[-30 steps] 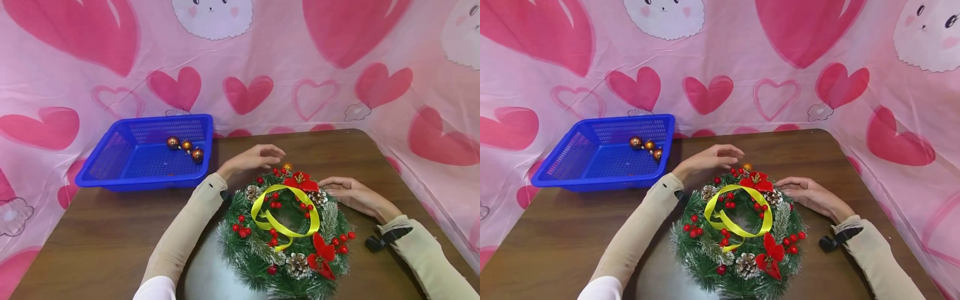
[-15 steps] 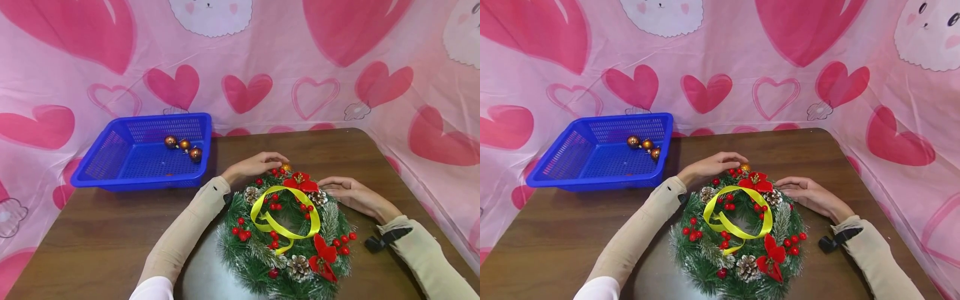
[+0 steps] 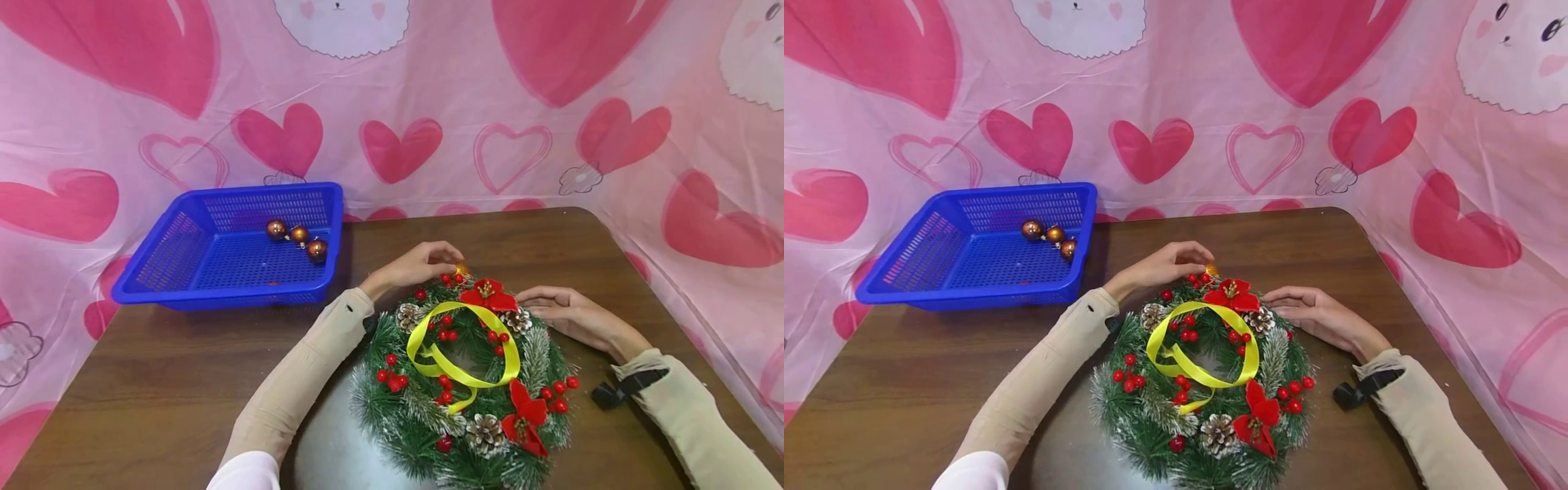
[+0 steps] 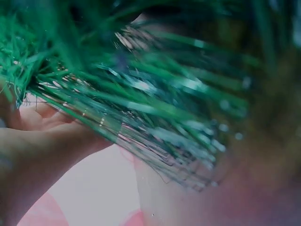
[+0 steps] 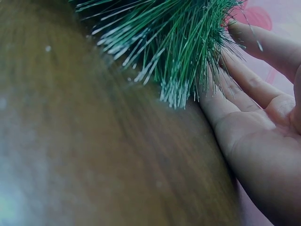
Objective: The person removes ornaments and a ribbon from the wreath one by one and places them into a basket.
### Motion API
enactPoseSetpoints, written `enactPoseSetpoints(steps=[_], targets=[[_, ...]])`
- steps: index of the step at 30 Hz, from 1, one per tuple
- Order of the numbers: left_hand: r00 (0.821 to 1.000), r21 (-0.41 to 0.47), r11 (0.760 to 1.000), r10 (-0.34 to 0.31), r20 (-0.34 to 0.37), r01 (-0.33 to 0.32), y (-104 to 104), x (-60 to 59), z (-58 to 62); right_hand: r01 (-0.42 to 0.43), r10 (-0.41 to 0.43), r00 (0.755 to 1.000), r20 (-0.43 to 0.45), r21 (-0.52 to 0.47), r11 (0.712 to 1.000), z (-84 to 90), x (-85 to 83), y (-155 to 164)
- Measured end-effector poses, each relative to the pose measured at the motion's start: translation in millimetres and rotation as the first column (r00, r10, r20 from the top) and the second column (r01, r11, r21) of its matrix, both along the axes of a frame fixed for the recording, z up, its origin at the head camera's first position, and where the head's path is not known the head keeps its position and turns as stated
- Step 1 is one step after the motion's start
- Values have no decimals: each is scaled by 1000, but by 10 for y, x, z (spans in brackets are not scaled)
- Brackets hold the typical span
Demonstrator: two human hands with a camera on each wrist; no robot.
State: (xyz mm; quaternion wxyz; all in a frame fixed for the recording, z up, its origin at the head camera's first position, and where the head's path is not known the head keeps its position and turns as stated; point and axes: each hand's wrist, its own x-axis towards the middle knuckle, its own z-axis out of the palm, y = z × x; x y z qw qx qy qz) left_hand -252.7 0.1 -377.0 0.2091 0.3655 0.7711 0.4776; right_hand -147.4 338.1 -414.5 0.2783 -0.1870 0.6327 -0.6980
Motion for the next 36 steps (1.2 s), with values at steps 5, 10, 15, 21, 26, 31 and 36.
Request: enactPoseSetpoints(steps=[5, 10, 15, 21, 26, 31, 36], targets=[[1000, 22, 1000, 21, -20, -21, 6, -6, 14, -10, 10, 1000, -5, -18, 1000, -11, 2, 5], [998, 49, 997, 58, -28, -56, -14, -19, 39, 0, 0, 1000, -1, -6, 1000, -9, 5, 7], [995, 61, 995, 87, -59, -83, -55, -6, 108, 1, -1, 1000, -12, 18, 1000, 4, 4, 4], [994, 129, 987, 106, -39, -100, -86, -10, 183, 3, -3, 1000, -9, 14, 1000, 3, 5, 0], [993, 134, 987, 100, -59, -91, -128, -19, 235, -16, 16, 1000, -20, -4, 1000, 2, 3, -10], [994, 141, 986, 96, -53, -87, -159, -20, 290, -16, 16, 1000, -25, -1, 1000, 10, 6, -13], [995, 154, 984, 95, -27, -90, -159, -10, 335, -14, 14, 1000, -14, 1, 1000, 16, 7, -6]])
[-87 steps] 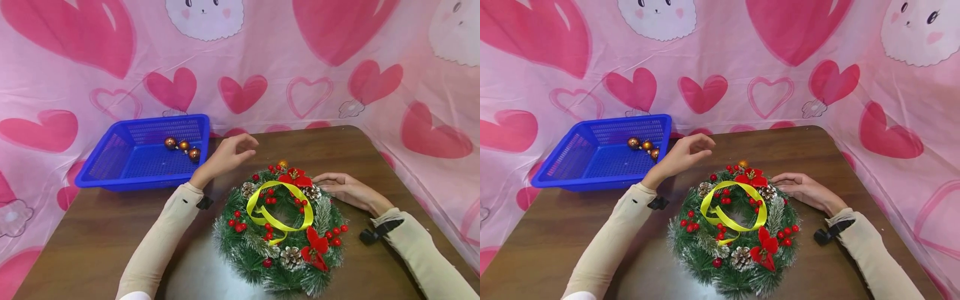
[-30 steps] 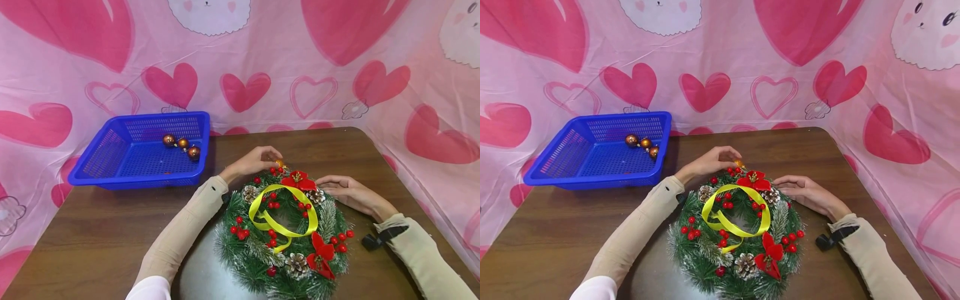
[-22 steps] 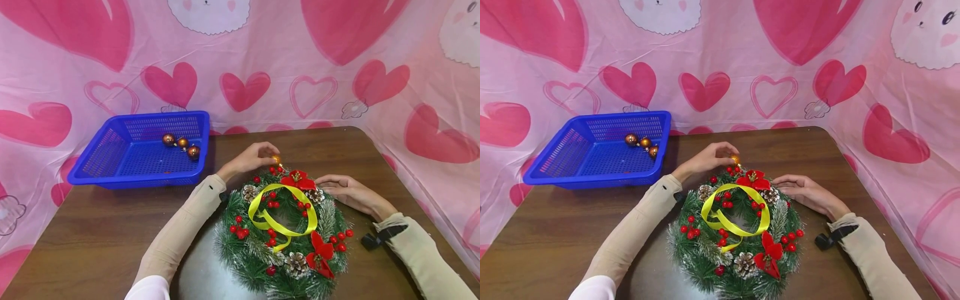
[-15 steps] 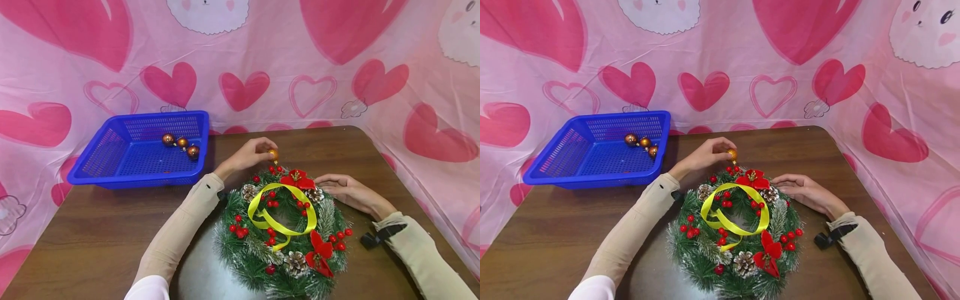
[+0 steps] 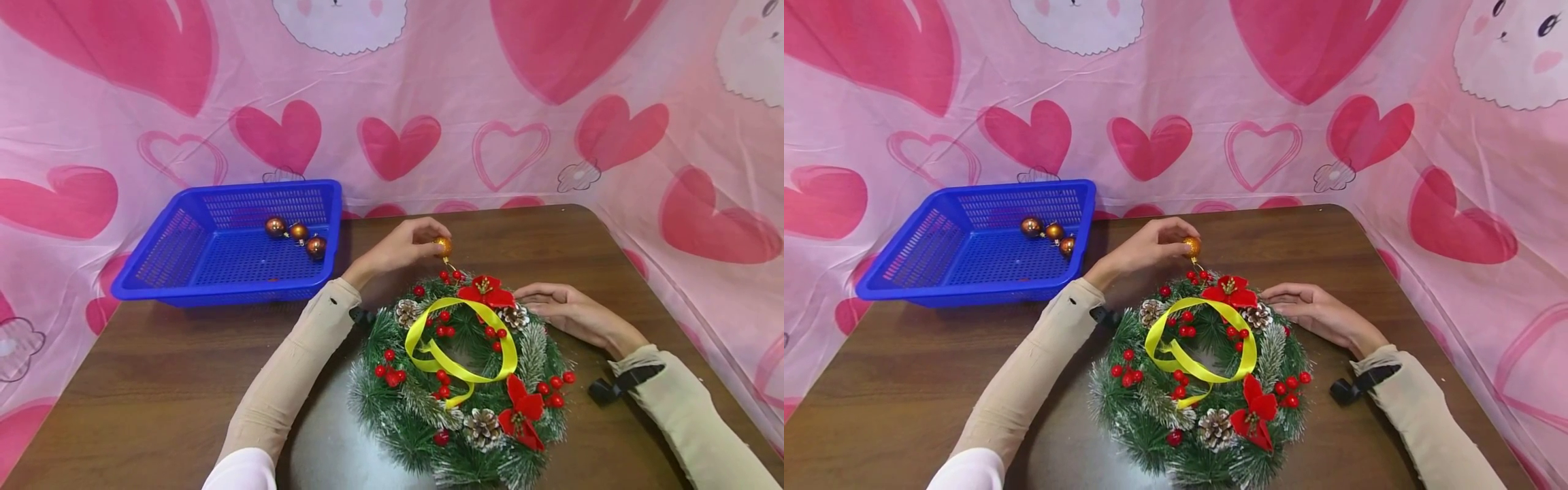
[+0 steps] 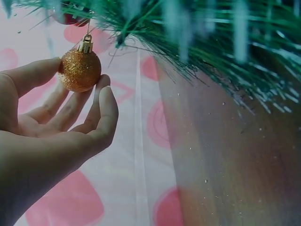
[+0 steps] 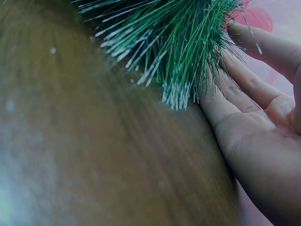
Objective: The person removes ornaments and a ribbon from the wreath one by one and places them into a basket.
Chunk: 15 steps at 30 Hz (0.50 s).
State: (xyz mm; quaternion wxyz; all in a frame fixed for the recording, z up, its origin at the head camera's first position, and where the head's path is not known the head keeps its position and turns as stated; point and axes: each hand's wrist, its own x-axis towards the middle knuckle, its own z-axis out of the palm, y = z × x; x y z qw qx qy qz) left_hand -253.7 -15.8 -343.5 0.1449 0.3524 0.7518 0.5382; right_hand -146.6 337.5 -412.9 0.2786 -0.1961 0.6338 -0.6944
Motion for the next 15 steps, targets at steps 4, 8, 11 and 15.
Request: enactPoseSetpoints(steps=[4, 8, 11, 15], targets=[[1000, 4, 1000, -10, -2, 10, -3, 4, 25, -14, 14, 1000, -3, -19, 1000, -2, -1, -1], [999, -6, 999, -38, -16, 38, -25, 9, 48, -23, 23, 1000, -4, -33, 999, 1, 2, -7], [998, -22, 998, -62, -26, 61, -41, 14, 71, -18, 18, 1000, 0, -31, 999, 6, 1, -7], [996, -36, 996, -85, -33, 84, -50, 25, 100, -9, 9, 1000, -4, -14, 1000, 3, -1, -4]])
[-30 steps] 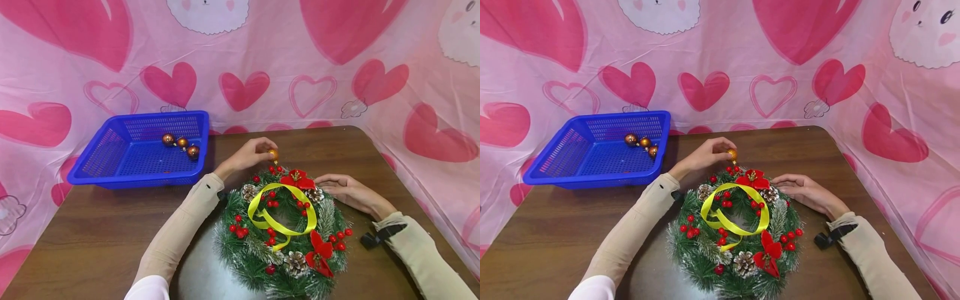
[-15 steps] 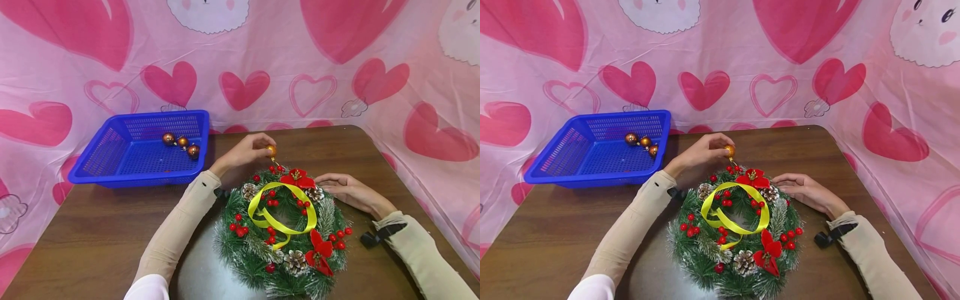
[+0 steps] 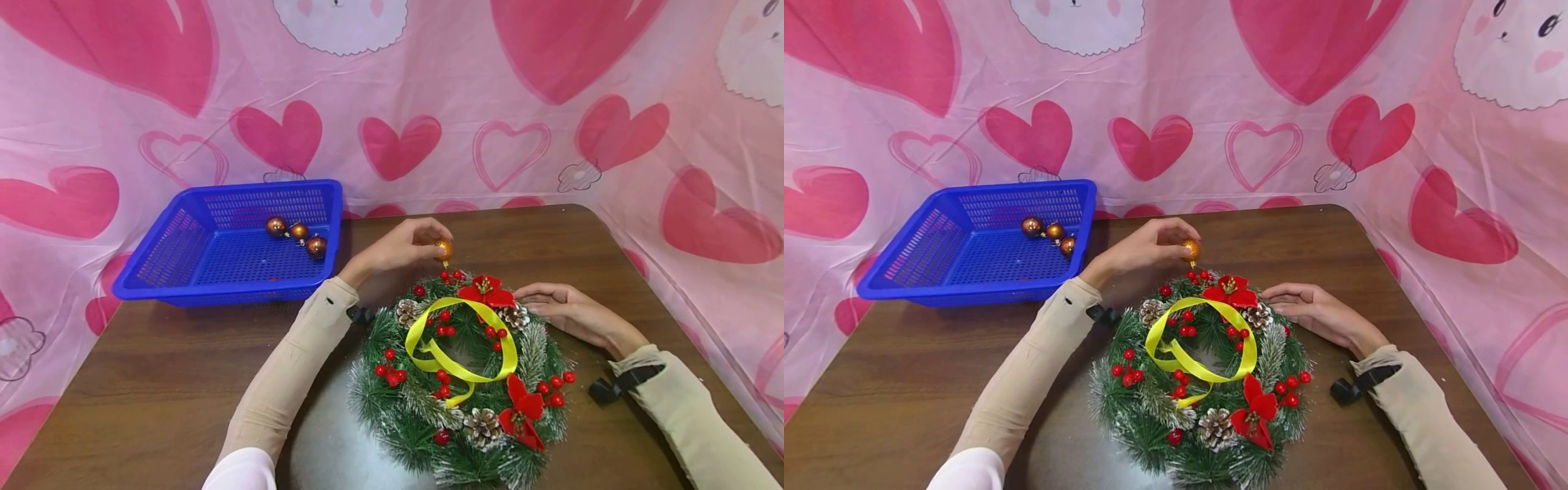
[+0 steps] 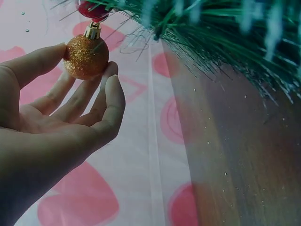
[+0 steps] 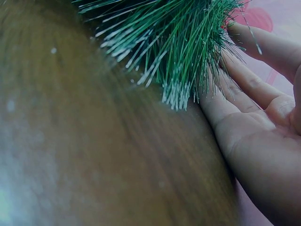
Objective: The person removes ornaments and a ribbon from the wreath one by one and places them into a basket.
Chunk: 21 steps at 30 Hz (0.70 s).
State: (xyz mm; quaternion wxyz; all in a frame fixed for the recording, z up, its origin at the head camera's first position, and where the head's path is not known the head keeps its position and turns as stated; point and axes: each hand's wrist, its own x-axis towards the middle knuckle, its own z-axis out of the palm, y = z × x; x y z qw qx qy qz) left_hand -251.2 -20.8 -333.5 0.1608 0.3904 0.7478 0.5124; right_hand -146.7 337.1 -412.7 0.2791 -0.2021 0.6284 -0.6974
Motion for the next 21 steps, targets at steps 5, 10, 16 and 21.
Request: enactPoseSetpoints(steps=[5, 10, 16, 21], targets=[[1000, -14, 1000, -12, 1, 12, -5, 28, 33, 28, -28, 1000, 1, 39, 999, 5, 3, -5], [999, -17, 999, -38, 6, 38, 2, 62, 61, 23, -23, 1000, -10, 33, 999, 14, 11, -7], [997, -1, 998, -69, -15, 69, 26, 93, 99, 15, -15, 1000, -11, 9, 1000, 17, 10, -16], [996, 13, 996, -84, -27, 85, 24, 112, 124, 7, -7, 1000, 4, -11, 1000, 5, 13, -13]])
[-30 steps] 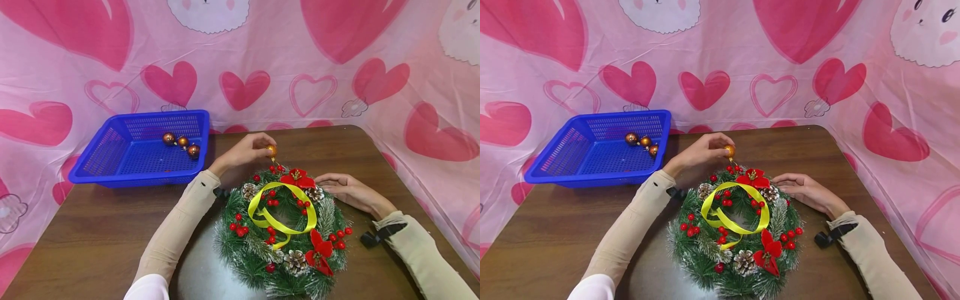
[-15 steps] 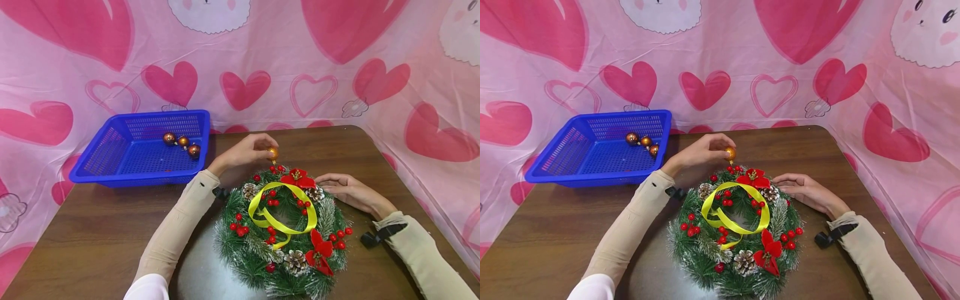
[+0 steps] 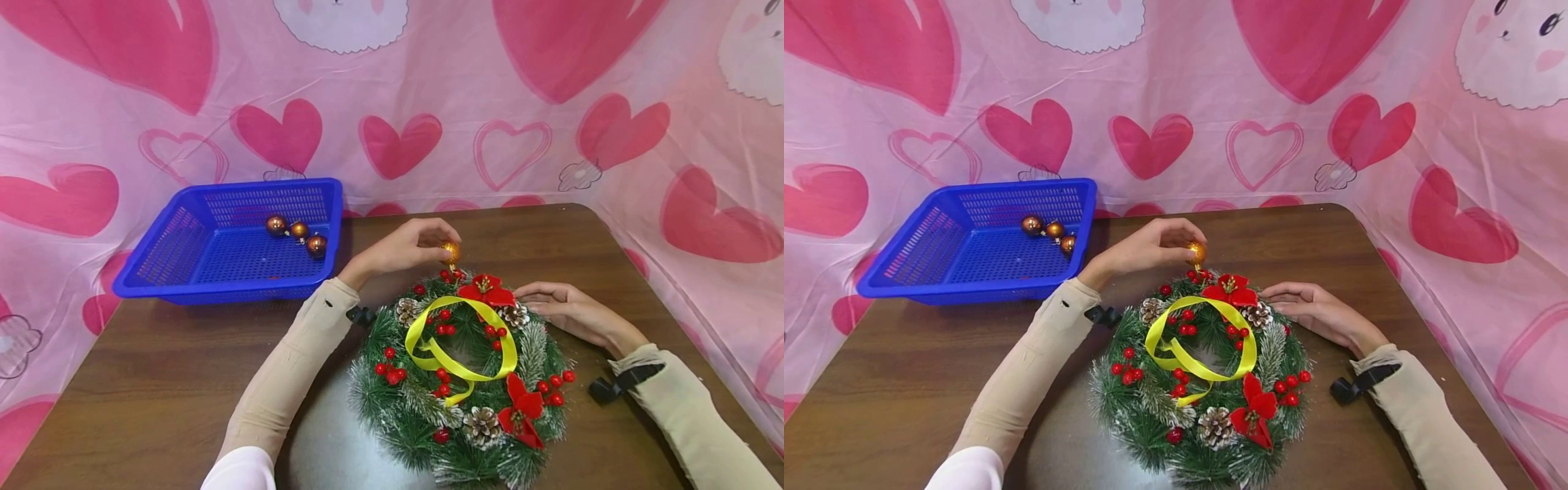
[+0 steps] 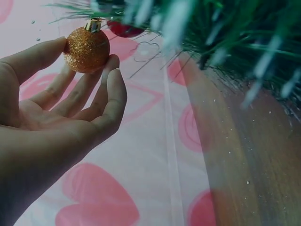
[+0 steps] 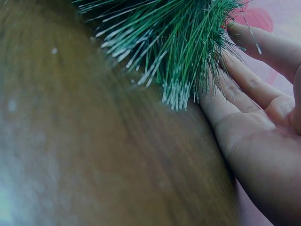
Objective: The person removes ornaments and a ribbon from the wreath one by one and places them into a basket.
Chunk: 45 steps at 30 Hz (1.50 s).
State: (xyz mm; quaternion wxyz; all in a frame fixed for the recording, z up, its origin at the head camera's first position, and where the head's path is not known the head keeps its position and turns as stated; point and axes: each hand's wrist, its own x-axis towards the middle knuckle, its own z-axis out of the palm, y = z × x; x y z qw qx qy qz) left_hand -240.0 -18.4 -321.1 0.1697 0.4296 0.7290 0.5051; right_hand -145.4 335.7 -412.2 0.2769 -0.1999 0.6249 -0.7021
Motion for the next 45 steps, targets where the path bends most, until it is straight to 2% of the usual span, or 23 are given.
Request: enactPoseSetpoints(steps=[6, 11, 20, 27, 31, 34, 37, 42, 45], targets=[[1000, 3, 1000, 20, -19, -19, -30, 12, 50, 0, 0, 1000, -10, 14, 1000, -13, -10, 7], [999, 23, 999, 47, -1, -47, -61, 37, 116, 13, -13, 1000, -6, 27, 1000, -14, -19, 3], [990, 68, 988, 140, 8, -140, -112, 84, 246, 9, -9, 1000, -16, 38, 999, -15, -28, -17], [968, 159, 961, 241, -69, -227, -322, 176, 398, 20, -19, 1000, -19, 55, 998, -60, -72, -14], [960, 250, 935, 275, -55, -254, -455, 222, 483, 24, -23, 1000, -16, 62, 998, -70, -94, 24], [943, 284, 912, 327, -62, -297, -516, 267, 561, 17, -16, 1000, -21, 56, 998, -72, -112, 60], [927, 283, 899, 367, -75, -333, -548, 361, 661, 19, -17, 999, -28, 71, 997, -80, -123, 78], [913, 265, 893, 399, -89, -364, -596, 555, 804, 21, -18, 999, -40, 75, 997, -78, -120, 104], [899, 257, 885, 426, -103, -389, -683, 585, 780, 17, -15, 999, -41, 61, 998, -74, -123, 111]])
